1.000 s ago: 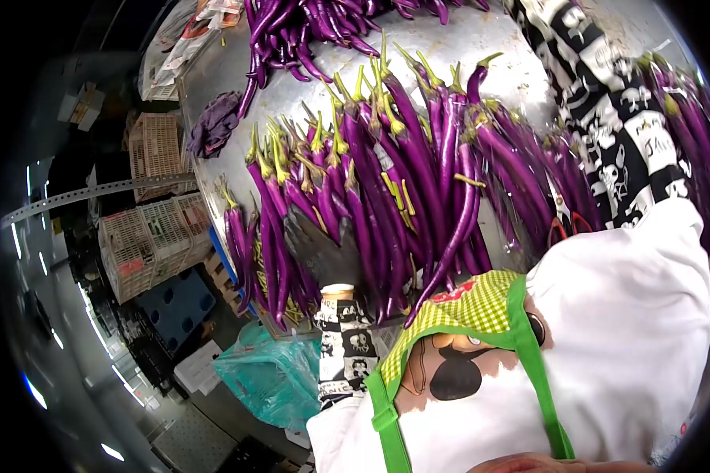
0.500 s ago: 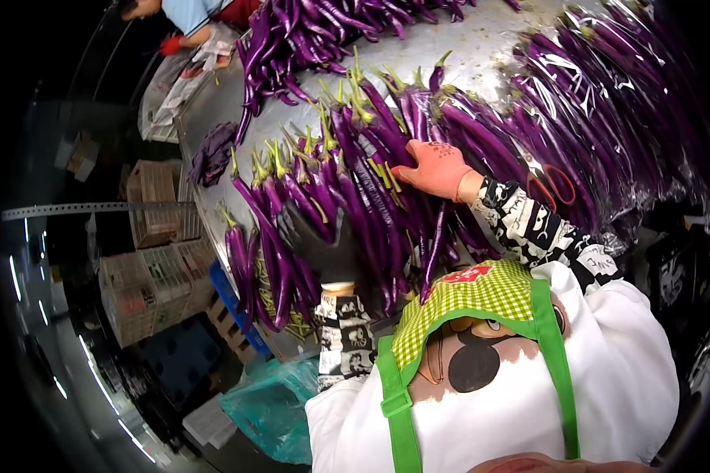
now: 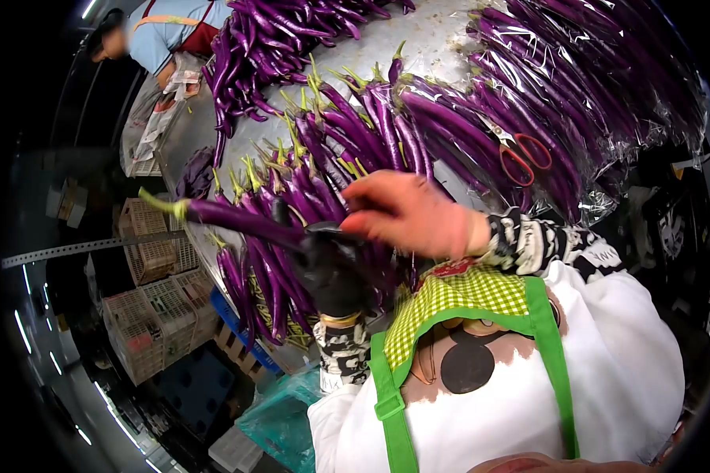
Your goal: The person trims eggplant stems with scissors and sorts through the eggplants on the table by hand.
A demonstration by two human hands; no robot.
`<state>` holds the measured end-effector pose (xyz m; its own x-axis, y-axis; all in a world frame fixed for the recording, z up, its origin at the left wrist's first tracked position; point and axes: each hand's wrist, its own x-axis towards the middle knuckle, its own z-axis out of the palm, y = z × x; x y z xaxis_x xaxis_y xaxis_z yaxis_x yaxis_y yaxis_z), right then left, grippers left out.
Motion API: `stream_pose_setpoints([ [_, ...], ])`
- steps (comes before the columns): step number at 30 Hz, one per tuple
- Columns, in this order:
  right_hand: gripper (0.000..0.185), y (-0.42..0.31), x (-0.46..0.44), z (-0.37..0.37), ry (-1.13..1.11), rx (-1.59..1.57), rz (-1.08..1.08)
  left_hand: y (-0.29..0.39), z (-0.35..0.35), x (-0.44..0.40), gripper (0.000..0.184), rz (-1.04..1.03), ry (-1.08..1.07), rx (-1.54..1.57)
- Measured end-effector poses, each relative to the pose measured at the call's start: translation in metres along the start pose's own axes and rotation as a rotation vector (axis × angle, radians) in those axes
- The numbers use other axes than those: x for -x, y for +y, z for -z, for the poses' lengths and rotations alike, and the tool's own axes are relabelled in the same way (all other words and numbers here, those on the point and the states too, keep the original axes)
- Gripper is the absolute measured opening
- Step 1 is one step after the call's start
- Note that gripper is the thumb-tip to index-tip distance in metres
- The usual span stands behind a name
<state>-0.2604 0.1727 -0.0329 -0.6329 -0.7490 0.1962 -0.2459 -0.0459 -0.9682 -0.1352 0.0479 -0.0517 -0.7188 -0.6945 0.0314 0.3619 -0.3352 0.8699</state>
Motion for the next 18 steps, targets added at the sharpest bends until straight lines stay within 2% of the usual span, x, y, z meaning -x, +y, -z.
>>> stream_pose_setpoints([
  [2,0.047,0.036,0.013,0.020,0.073,0.130,-0.322,0.012,0.023,-0.009,0.074,0.079,-0.140,-0.074],
  [3,0.051,0.066,0.022,0.029,0.098,0.453,-0.297,0.017,0.037,-0.014,0.077,0.117,-0.209,-0.111],
  [4,0.057,0.068,0.022,0.041,-0.013,0.699,-0.474,0.020,0.050,-0.021,0.067,0.232,-0.291,-0.082],
  [5,0.060,0.072,0.020,0.045,-0.099,0.731,-0.605,0.017,0.053,-0.020,0.054,0.138,-0.347,-0.347],
  [7,0.063,0.080,0.020,0.043,-0.260,0.660,-0.622,0.010,0.052,-0.021,0.038,-0.016,-0.477,-0.783],
  [8,0.064,0.087,0.017,0.038,-0.266,0.594,-0.636,0.006,0.053,-0.021,0.033,-0.087,-0.549,-0.956],
  [11,0.060,0.085,0.001,0.044,-0.339,0.281,-0.870,-0.015,0.076,-0.019,0.031,-0.404,-0.732,-1.297],
  [12,0.058,0.092,0.000,0.044,-0.348,0.276,-0.868,-0.018,0.072,-0.017,0.031,-0.323,-0.768,-1.321],
  [14,0.057,0.100,0.002,0.046,-0.357,0.322,-0.837,-0.022,0.064,-0.017,0.031,-0.005,-0.736,-1.323],
  [16,0.064,0.096,-0.001,0.052,-0.404,0.409,-0.827,-0.018,0.050,-0.017,0.032,0.075,-0.764,-1.327],
  [18,0.069,0.099,0.004,0.046,-0.301,0.691,-0.656,-0.010,0.037,-0.016,0.034,-0.083,-0.866,-1.346],
])
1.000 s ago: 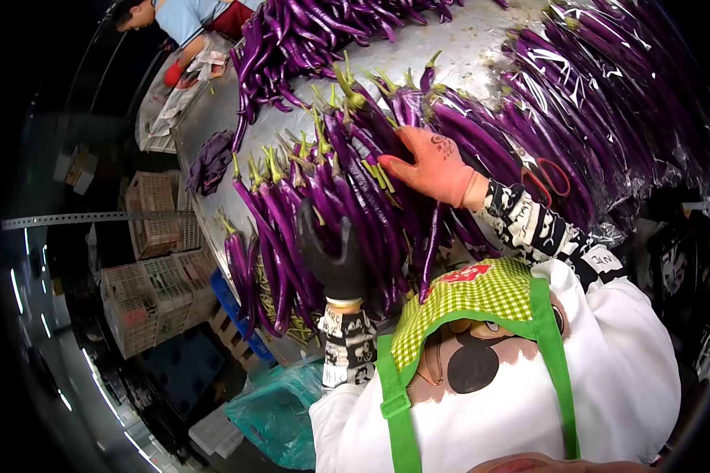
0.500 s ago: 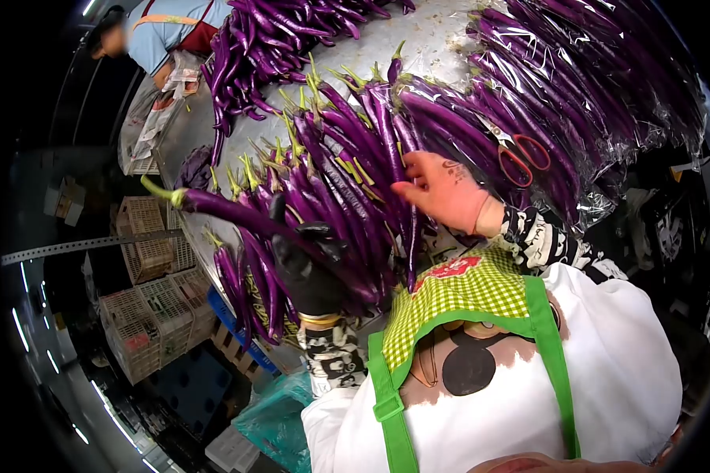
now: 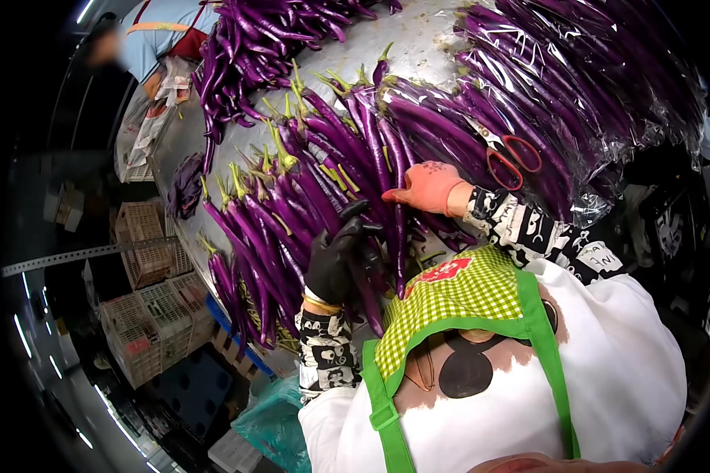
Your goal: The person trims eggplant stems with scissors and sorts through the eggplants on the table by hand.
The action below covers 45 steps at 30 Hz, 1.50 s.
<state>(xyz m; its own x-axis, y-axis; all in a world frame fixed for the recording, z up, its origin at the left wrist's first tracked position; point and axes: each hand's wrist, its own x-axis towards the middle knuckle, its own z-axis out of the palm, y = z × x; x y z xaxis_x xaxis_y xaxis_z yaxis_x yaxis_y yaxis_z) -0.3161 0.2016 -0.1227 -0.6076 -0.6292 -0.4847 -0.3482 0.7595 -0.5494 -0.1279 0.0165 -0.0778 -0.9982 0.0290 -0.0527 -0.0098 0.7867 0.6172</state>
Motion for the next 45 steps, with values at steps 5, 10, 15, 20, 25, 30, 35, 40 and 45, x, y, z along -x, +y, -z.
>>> stream_pose_setpoints([
  [5,0.074,-0.006,0.002,-0.003,0.060,0.073,-0.020,-0.011,-0.020,-0.010,0.039,0.266,-0.046,0.694],
  [10,0.063,0.011,-0.011,0.012,-0.090,-0.132,-0.044,0.021,-0.009,-0.023,0.046,0.254,-0.085,1.004],
  [15,0.063,0.005,-0.014,0.012,0.011,0.016,-0.038,0.017,-0.016,-0.026,0.045,0.231,-0.026,0.953],
  [20,0.060,0.005,-0.020,0.013,0.012,-0.062,-0.024,0.019,-0.016,-0.025,0.040,0.193,0.011,0.874],
  [25,0.062,0.021,-0.023,0.001,0.028,-0.339,-0.007,0.013,-0.019,-0.029,0.043,0.226,0.029,1.030],
  [30,0.084,0.007,-0.017,0.010,0.145,-0.039,-0.114,0.016,-0.009,-0.034,0.046,0.483,-0.014,1.691],
  [35,0.075,0.006,-0.037,-0.004,0.225,0.002,-0.066,0.006,-0.023,-0.036,0.043,0.209,-0.046,1.050],
  [40,0.050,0.013,-0.030,0.007,0.188,0.014,-0.045,0.010,-0.002,-0.039,0.044,-0.171,-0.100,0.399],
  [45,0.048,-0.009,-0.002,0.014,0.254,-0.298,0.105,0.009,-0.012,-0.036,0.041,0.038,-0.055,0.660],
])
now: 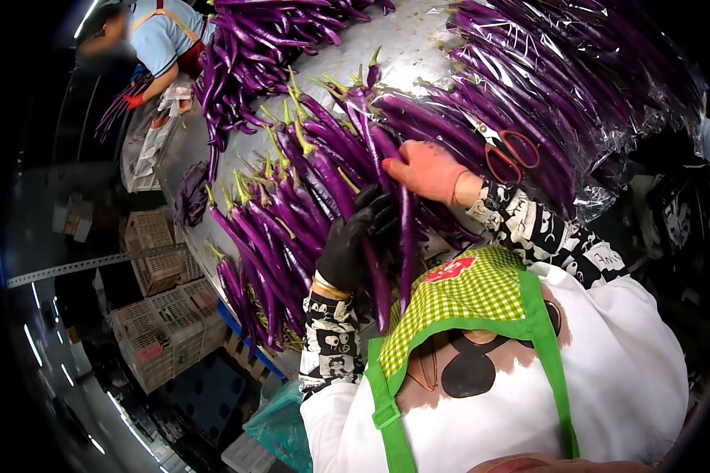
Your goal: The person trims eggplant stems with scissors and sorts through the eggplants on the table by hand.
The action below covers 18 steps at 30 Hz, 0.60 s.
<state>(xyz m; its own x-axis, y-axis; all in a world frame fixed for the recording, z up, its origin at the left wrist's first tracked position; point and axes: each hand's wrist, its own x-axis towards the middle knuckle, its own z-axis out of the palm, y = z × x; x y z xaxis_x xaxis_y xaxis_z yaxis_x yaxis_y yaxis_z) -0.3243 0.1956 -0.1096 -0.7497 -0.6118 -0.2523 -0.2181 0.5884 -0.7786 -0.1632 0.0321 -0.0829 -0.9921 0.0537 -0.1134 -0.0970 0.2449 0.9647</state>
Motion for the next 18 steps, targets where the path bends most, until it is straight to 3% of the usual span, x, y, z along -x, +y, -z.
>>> stream_pose_setpoints([
  [1,0.048,-0.004,0.001,-0.008,-0.018,-0.091,0.010,-0.007,0.000,0.000,0.040,-0.078,0.022,-0.098],
  [3,0.045,-0.010,0.012,-0.028,0.073,-0.111,0.051,-0.047,0.009,0.003,0.040,-0.474,0.072,-0.493],
  [5,0.037,-0.018,0.022,-0.030,0.124,-0.075,0.054,-0.031,0.006,-0.003,0.035,-0.507,-0.007,-0.498],
  [6,0.034,-0.012,0.020,-0.034,0.179,-0.204,0.092,-0.019,0.006,-0.006,0.035,-0.522,-0.045,-0.500],
  [8,0.029,0.020,0.013,-0.060,0.280,-0.464,0.160,0.015,0.007,-0.007,0.032,0.162,-0.079,0.121],
  [10,0.027,0.071,-0.015,-0.081,0.328,-0.709,0.026,0.020,0.012,-0.008,0.029,0.237,-0.088,0.145],
  [12,0.031,0.075,-0.018,-0.052,0.301,-0.413,0.062,-0.002,0.023,0.003,0.027,-0.288,-0.068,-0.422],
  [14,0.036,0.069,-0.020,-0.024,0.354,-0.328,0.047,-0.025,0.034,0.021,0.031,0.102,0.026,-0.302],
  [15,0.043,0.111,-0.046,-0.043,0.534,-0.287,0.229,-0.023,0.043,0.028,0.032,-0.153,0.062,-0.608],
  [16,0.040,0.098,-0.043,-0.032,0.739,-0.119,0.304,-0.011,0.039,0.030,0.032,-0.052,0.039,-0.287],
  [18,0.040,0.093,-0.051,-0.022,0.709,-0.218,0.242,0.011,0.032,0.035,0.036,0.138,0.096,0.405],
])
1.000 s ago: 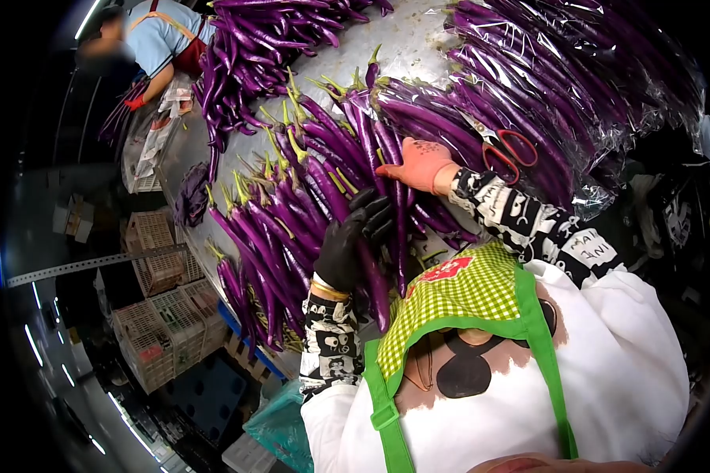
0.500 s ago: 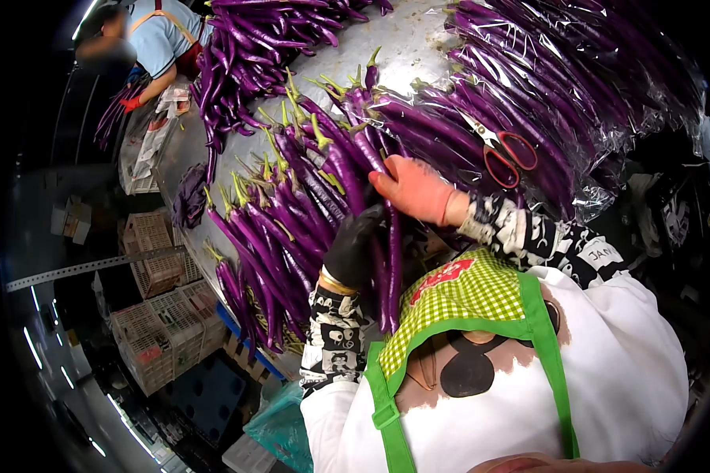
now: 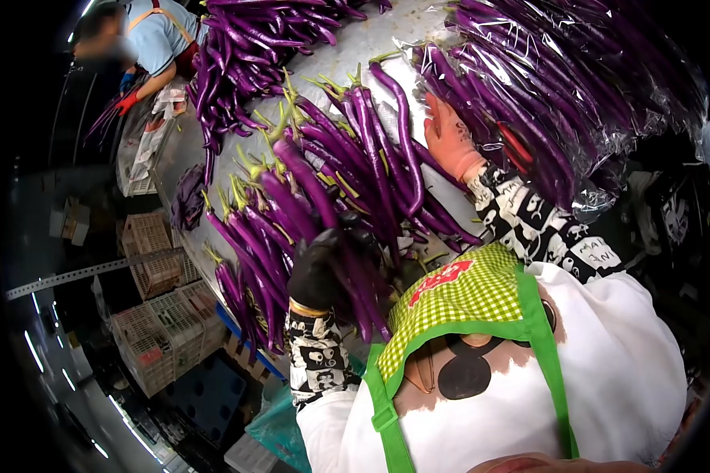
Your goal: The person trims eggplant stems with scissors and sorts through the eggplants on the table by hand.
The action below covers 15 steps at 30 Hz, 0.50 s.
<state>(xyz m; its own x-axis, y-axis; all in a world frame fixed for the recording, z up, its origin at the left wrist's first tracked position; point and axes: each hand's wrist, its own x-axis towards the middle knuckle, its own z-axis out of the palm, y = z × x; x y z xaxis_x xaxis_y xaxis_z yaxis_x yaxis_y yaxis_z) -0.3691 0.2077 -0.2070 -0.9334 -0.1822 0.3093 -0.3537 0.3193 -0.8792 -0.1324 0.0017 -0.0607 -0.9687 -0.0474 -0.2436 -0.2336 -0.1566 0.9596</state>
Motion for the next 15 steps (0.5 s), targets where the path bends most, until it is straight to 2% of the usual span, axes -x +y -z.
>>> stream_pose_setpoints([
  [3,0.045,-0.018,-0.012,-0.001,-0.338,0.081,-0.286,-0.015,0.007,0.003,0.040,0.101,0.141,0.326],
  [4,0.054,-0.024,-0.014,-0.004,-0.471,0.250,-0.321,-0.020,0.010,0.004,0.042,0.134,0.189,0.435],
  [6,0.057,-0.038,-0.017,-0.004,-0.572,0.474,-0.281,-0.020,0.011,0.002,0.046,0.202,0.285,0.653],
  [9,0.051,-0.033,-0.026,-0.009,-0.607,0.455,-0.318,-0.008,-0.003,-0.001,0.047,0.272,0.152,0.616],
  [11,0.047,-0.010,-0.026,-0.013,-0.582,0.200,-0.474,-0.045,0.016,-0.003,0.047,0.148,0.161,0.232],
  [13,0.042,-0.035,-0.027,-0.004,-0.535,-0.047,-0.541,-0.046,0.021,-0.008,0.047,0.051,0.140,-0.039],
  [14,0.036,-0.032,-0.022,-0.009,-0.588,-0.137,-0.580,-0.046,0.023,-0.009,0.046,0.024,0.113,-0.116],
  [15,0.038,-0.056,-0.018,0.001,-0.632,-0.223,-0.543,-0.037,0.019,-0.012,0.046,0.012,0.104,-0.111],
])
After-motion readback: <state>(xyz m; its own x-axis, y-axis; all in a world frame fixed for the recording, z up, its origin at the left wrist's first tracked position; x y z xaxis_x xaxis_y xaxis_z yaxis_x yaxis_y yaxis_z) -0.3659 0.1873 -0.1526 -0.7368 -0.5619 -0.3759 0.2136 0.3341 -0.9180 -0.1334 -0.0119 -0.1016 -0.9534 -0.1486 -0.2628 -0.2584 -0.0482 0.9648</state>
